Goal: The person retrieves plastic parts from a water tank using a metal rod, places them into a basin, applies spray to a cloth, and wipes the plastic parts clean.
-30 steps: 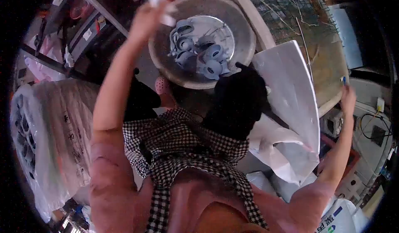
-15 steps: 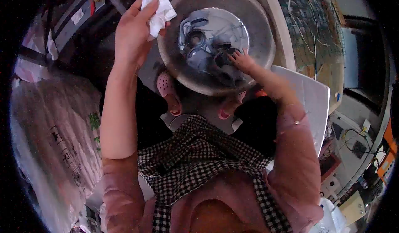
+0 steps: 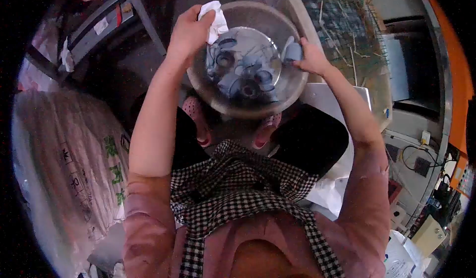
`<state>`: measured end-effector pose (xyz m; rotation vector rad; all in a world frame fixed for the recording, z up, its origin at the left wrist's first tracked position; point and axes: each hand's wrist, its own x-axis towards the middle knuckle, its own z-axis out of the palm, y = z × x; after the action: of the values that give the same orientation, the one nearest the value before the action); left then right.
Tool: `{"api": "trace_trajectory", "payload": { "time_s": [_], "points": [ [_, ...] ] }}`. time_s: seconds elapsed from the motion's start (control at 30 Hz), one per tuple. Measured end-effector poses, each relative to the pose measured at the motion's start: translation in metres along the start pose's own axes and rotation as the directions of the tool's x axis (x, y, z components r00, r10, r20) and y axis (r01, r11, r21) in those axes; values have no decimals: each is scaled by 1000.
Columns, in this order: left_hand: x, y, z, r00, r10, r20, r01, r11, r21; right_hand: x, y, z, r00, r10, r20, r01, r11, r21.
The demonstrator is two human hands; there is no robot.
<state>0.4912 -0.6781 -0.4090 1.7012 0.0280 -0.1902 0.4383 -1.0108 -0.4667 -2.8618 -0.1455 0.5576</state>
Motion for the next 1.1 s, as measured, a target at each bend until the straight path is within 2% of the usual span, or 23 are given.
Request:
{"api": "trace_trajectory", "payload": {
  "time_s": [0.03,0.07,0.1,0.13,0.17,0.23,0.27,0.3,0.37,0.4,0.43,0.5,0.57,0.63,0.67,0.73,0.77,0.8,0.87,0.97,1.0,1.07,1.1],
  "points": [
    [-2,2,1,1000,20,-4,-20,1000,-8,-5,0,-16,992,73,-101,-58,988,146],
    [-3,0,2,999,-16,37,21,988,-155,-15,-3,-32,988,103,-119,-65,956,287],
    [-4,-1,4,996,-41,85,65,953,-297,-24,-6,-37,985,98,-144,-56,960,276],
    [-6,-1,4,993,-23,113,63,928,-367,-30,-10,-37,970,37,-238,132,746,653],
    [-13,7,7,989,-45,138,102,892,-440,-37,-18,-38,938,10,-348,320,368,873],
    [-28,22,13,984,-80,157,154,823,-547,-46,-41,-30,923,123,-363,352,105,930],
    [-30,26,12,960,19,279,165,768,-619,-50,-57,-25,924,200,-327,343,-49,938],
    [-34,30,11,944,69,321,175,721,-670,-50,-73,-24,921,159,-356,379,-149,914],
    [-45,42,10,929,200,310,132,606,-784,-51,-101,-24,925,133,-356,376,-190,907],
    [-49,48,10,929,210,304,117,614,-781,-50,-108,-25,935,114,-337,355,-227,907],
    [-52,53,9,913,270,307,99,584,-806,-45,-107,-18,932,104,-347,362,-233,903],
    [-57,57,8,895,332,297,68,557,-828,-30,-104,2,888,164,-429,425,65,903],
    [-60,54,10,868,392,304,-66,699,-712,-36,-117,-6,907,53,-418,408,133,903],
    [-68,51,13,821,453,348,-122,734,-669,-25,-121,2,833,-4,-553,512,386,767],
    [-70,51,12,781,499,376,-213,779,-589,-32,-128,-5,816,37,-577,505,443,741],
    [-74,48,12,693,587,419,-335,777,-533,-19,-121,-1,822,48,-567,517,354,779],
    [-74,47,12,689,590,421,-340,776,-532,-13,-117,1,832,55,-553,521,267,811],
    [-75,47,12,716,582,386,-362,782,-507,-10,-112,4,828,53,-558,526,267,807],
    [-74,47,11,753,566,336,-372,786,-493,-11,-117,3,843,70,-534,529,82,845],
    [-69,43,10,757,587,287,-493,801,-340,-19,-118,-1,818,38,-574,565,138,814],
    [-71,43,12,757,588,285,-494,800,-340,-21,-120,-2,818,37,-574,565,139,813],
    [-81,49,20,727,617,303,-461,764,-450,-27,-124,-4,772,16,-636,593,341,729],
    [-85,54,22,727,617,301,-462,764,-450,-31,-125,-7,772,15,-636,594,341,729]
  ]
}}
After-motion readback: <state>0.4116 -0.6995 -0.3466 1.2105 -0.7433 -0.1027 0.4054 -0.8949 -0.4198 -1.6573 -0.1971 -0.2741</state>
